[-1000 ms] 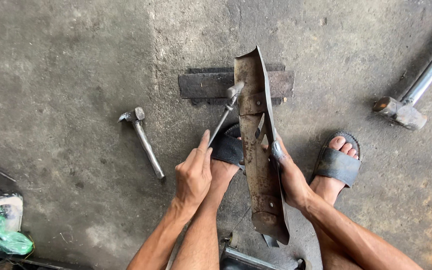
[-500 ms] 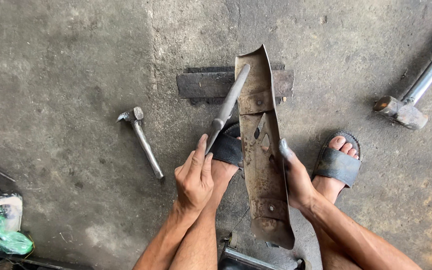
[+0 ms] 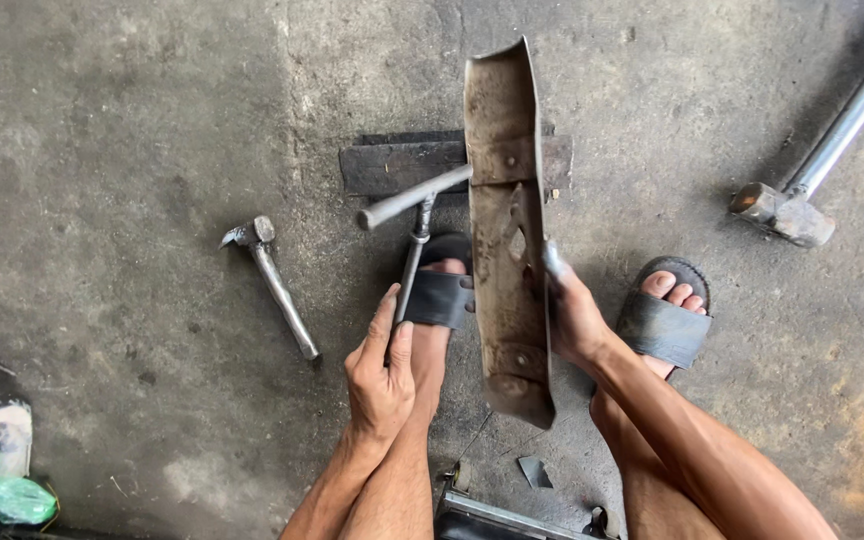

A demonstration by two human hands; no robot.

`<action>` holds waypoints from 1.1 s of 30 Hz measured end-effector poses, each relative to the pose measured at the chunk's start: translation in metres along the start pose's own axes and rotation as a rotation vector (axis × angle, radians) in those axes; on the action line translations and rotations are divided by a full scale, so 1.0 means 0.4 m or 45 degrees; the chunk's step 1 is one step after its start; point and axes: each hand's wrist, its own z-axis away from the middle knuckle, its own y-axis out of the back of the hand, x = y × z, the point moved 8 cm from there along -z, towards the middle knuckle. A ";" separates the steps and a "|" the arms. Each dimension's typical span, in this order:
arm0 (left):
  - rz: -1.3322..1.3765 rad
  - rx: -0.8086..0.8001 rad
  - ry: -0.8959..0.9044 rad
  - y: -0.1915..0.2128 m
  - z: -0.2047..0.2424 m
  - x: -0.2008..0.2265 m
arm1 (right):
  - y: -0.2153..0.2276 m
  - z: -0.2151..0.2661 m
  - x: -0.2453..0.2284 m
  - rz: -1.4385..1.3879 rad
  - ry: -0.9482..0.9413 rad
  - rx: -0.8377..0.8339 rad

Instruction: The person hammers a curved metal piece on a wooden block, repeatedly striking it to shape or flatten the metal. They rotate and reposition the metal piece multiple times to work on different sections.

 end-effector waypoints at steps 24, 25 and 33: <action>-0.327 -0.057 -0.355 -0.022 -0.074 -0.006 | -0.229 -0.039 -0.144 0.684 0.379 0.023; -0.338 -0.073 -0.326 -0.026 -0.075 -0.010 | -0.216 -0.042 -0.137 0.735 0.393 0.015; -0.210 -0.043 -0.455 -0.021 -0.025 -0.036 | -0.189 -0.041 -0.098 0.352 0.220 0.087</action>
